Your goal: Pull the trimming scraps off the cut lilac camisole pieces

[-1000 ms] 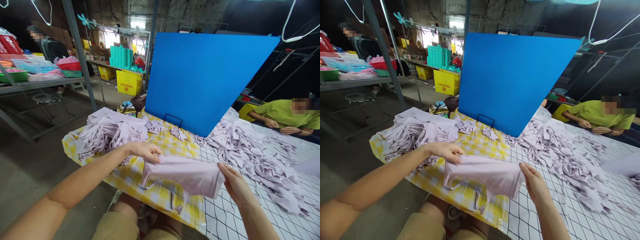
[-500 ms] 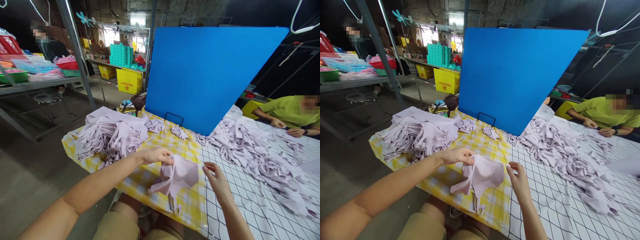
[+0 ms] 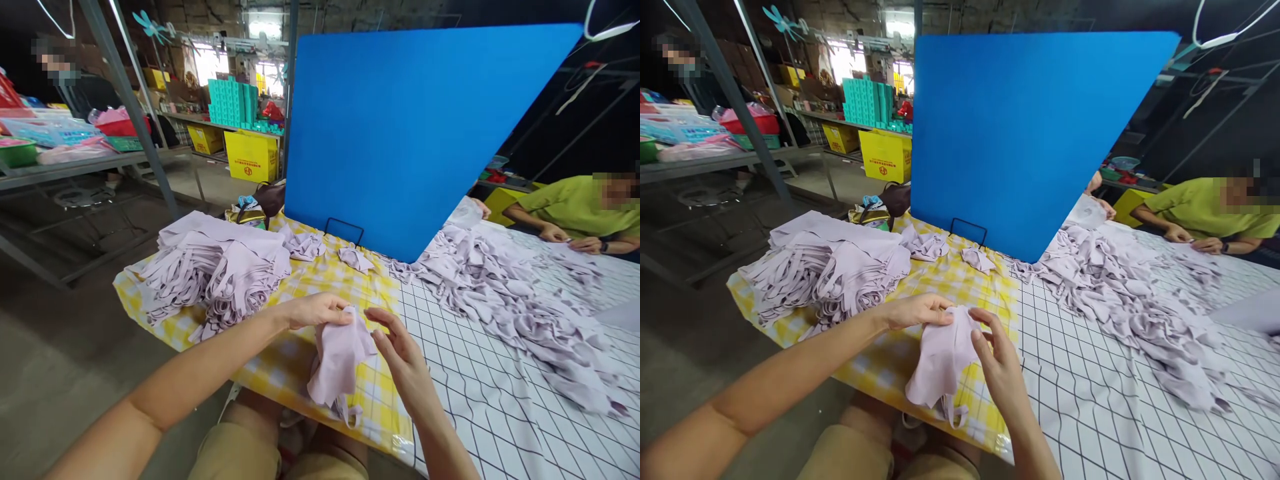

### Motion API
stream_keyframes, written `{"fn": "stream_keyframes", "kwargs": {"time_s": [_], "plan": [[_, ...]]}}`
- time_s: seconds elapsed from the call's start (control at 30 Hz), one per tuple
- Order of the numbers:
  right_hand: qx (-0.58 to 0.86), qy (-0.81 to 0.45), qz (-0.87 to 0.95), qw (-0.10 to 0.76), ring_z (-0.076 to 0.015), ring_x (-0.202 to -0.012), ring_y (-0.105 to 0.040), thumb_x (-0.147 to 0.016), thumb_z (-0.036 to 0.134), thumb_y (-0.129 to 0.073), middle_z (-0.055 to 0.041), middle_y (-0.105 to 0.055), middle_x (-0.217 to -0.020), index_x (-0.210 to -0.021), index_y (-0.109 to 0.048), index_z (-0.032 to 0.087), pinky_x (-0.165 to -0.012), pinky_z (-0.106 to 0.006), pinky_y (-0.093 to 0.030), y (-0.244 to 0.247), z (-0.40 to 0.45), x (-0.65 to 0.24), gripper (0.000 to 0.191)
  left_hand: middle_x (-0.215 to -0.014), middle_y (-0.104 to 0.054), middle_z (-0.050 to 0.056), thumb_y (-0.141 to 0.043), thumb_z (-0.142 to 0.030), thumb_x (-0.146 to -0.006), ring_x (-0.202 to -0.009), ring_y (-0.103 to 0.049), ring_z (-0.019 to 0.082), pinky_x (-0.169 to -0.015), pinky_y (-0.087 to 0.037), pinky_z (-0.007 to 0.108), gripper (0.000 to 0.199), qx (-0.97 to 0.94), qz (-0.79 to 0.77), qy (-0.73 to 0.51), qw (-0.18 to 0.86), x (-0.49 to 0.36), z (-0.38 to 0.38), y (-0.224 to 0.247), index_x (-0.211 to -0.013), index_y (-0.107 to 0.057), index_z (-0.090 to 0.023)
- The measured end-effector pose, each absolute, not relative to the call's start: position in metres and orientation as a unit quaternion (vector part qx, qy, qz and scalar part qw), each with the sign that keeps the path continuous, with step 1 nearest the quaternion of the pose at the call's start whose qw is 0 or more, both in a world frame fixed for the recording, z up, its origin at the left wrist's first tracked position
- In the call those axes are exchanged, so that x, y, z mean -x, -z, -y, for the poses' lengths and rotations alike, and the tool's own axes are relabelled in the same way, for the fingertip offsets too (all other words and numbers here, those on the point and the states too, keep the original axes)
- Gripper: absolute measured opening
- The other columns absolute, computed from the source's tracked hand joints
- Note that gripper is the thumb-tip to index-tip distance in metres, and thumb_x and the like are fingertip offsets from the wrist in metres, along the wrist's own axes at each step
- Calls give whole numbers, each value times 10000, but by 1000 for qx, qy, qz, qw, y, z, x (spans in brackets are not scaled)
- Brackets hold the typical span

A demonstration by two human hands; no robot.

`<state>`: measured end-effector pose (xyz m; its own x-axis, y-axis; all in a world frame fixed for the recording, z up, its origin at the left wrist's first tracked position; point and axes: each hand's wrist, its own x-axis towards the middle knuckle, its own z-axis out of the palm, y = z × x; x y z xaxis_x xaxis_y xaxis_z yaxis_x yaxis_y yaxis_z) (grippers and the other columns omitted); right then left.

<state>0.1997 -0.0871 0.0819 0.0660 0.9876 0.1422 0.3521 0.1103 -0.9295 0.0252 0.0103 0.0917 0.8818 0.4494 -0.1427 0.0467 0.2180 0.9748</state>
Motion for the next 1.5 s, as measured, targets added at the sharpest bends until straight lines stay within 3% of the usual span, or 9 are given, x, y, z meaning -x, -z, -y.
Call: {"fn": "stream_keyframes", "kwargs": {"time_s": [0.1,0.2,0.33,0.5,0.73,1.0,1.27,1.4,1.5], "plan": [[530,-423,599,426,-216,-1123,-469,-832,494,-482,-41,-556,-1185,-1166,-506,289,-912,-345,-390,-91,78,-194,393,-632,-465,-40,-633,-510,-708,-558,-398,67,-515,-281,192,402,-642,-189,-131,731,-28,-7,-95,-796,-575,-123],[510,-501,590,375,-175,-790,-554,-800,513,-526,-27,-615,-834,-894,-596,212,-681,-272,-443,-95,71,-193,323,-621,-433,-44,-619,-490,-727,-550,-367,65,-492,-253,192,369,-670,-190,-141,704,-25,-7,-98,-755,-559,-127],[516,-542,518,415,-92,-521,-415,-738,481,-623,38,-468,-557,-638,-507,183,-474,-202,-322,-100,73,-202,335,-574,-423,-46,-654,-468,-698,-504,-352,62,-458,-229,199,357,-703,-191,-91,679,-7,-13,-99,-684,-550,-127],[531,-568,407,479,-89,-466,-426,-662,464,-693,43,-480,-539,-625,-475,199,-430,-195,-311,-118,80,-217,345,-495,-450,-31,-683,-480,-661,-477,-393,71,-473,-292,207,407,-717,-192,-34,669,16,-18,-94,-530,-527,-127],[589,-496,395,501,-117,-446,-441,-573,514,-720,20,-511,-523,-637,-509,205,-417,-223,-324,-125,74,-227,379,-575,-559,-15,-710,-530,-611,-536,-469,79,-527,-373,187,419,-679,-171,-101,707,28,-17,-111,-682,-649,-122],[566,-507,400,512,-126,-423,-444,-493,527,-745,20,-513,-507,-622,-503,218,-406,-245,-306,-153,64,-231,414,-628,-577,10,-722,-521,-603,-557,-468,81,-503,-349,181,439,-644,-162,-214,716,41,-16,-141,-692,-654,-96],[658,-357,523,408,-191,-632,-555,-603,505,-670,-36,-608,-661,-644,-581,200,-564,-304,-433,-106,27,-228,321,-640,-542,2,-693,-539,-621,-547,-449,78,-496,-324,189,456,-591,-257,-234,728,23,-11,-94,-693,-572,-106],[561,-368,631,390,-240,-1083,-510,-744,498,-567,-69,-556,-1189,-1043,-590,260,-836,-357,-440,-94,36,-207,382,-533,-392,-55,-608,-571,-694,-471,-330,57,-443,-222,197,466,-664,-266,-154,681,12,-9,-76,-609,-482,-131],[460,-432,693,349,-221,-1169,-449,-822,506,-481,-33,-520,-1255,-1185,-520,305,-926,-349,-383,-109,41,-191,417,-533,-349,-54,-548,-549,-759,-474,-295,62,-447,-197,218,441,-730,-210,-126,638,0,-8,-91,-614,-478,-139]]}}
